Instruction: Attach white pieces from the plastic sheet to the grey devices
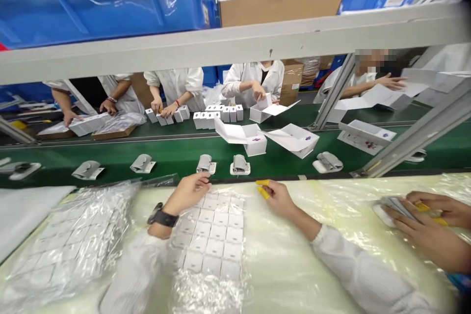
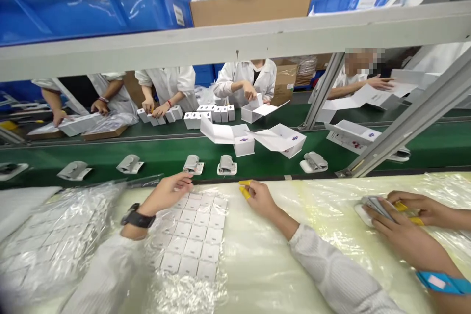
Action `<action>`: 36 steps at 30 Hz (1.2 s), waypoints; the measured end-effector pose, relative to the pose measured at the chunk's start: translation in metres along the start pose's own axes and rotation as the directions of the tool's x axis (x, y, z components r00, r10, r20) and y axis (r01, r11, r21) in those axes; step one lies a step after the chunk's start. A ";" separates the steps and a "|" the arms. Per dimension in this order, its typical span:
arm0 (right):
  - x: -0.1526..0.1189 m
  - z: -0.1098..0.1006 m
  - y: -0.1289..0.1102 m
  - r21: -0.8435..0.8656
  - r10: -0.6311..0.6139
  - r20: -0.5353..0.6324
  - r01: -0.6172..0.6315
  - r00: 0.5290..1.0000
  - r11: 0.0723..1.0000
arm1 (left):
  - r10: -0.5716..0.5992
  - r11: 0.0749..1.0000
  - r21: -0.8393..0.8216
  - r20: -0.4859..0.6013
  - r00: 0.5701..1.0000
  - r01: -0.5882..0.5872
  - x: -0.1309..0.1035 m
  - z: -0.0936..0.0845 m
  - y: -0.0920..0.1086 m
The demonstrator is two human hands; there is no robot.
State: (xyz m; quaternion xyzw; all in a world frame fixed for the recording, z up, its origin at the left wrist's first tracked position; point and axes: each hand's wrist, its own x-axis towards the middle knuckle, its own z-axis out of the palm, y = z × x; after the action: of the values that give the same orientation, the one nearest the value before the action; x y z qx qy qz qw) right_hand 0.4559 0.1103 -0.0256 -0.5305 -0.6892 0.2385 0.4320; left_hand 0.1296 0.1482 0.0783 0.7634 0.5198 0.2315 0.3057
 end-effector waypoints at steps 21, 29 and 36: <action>0.010 0.081 -0.111 -0.270 -0.029 0.608 0.241 0.794 0.932 | 0.128 0.990 0.040 0.121 0.984 -0.134 -0.065 0.022 -0.055; 0.007 0.062 -0.120 -0.138 -0.133 0.646 0.286 0.752 0.948 | 0.118 0.989 0.074 0.129 0.985 -0.128 -0.063 0.025 -0.052; 0.004 0.031 -0.126 0.123 -0.327 0.393 0.304 0.859 0.945 | 0.095 0.986 0.121 0.165 0.982 -0.116 -0.067 0.024 -0.051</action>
State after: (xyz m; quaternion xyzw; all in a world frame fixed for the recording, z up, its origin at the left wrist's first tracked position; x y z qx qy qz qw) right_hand 0.3633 0.0775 0.0590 -0.3365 -0.8344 0.2894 0.3269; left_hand 0.0890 0.0942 0.0226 0.8242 0.4667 0.1517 0.2828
